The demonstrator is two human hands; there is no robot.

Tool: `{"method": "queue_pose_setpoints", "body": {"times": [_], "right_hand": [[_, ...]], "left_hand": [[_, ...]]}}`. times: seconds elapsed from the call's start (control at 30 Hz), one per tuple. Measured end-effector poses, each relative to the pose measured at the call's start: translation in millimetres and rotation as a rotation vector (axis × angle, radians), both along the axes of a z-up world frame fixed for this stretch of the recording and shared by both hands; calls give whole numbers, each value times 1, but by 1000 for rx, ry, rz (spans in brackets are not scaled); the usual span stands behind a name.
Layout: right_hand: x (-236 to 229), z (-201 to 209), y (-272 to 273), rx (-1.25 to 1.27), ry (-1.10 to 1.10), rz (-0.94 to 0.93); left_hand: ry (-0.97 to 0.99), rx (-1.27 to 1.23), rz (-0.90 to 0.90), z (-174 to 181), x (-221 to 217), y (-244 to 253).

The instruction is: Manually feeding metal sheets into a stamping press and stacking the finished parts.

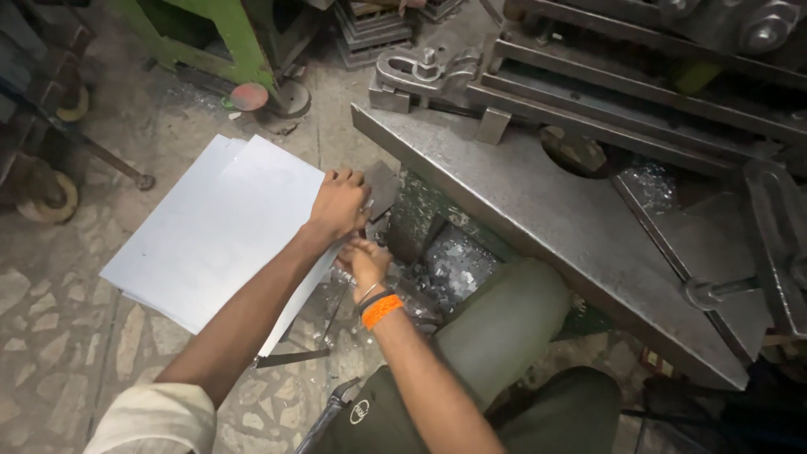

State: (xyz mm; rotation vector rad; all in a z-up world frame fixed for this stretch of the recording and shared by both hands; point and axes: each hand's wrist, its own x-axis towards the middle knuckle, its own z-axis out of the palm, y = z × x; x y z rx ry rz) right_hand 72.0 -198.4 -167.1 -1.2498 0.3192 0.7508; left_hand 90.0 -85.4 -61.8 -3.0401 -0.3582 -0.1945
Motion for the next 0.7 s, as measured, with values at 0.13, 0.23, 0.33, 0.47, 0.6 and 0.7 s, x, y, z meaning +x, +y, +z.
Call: {"method": "queue_pose_setpoints", "body": {"times": [0.13, 0.23, 0.33, 0.47, 0.6, 0.7], "right_hand": [[-9, -13, 8, -23, 17, 40], [-6, -14, 9, -40, 15, 65], [-8, 0, 4, -11, 35, 15], [-10, 24, -5, 68, 86, 65], [-12, 18, -5, 96, 89, 23], [-10, 19, -8, 62, 105, 49]], "left_hand": [[20, 70, -71, -12, 18, 5], [88, 116, -75, -2, 21, 2], [109, 163, -89, 11, 22, -2], [137, 137, -49, 34, 20, -13], [140, 136, -27, 44, 20, -19], [140, 107, -25, 37, 25, -12]]}}
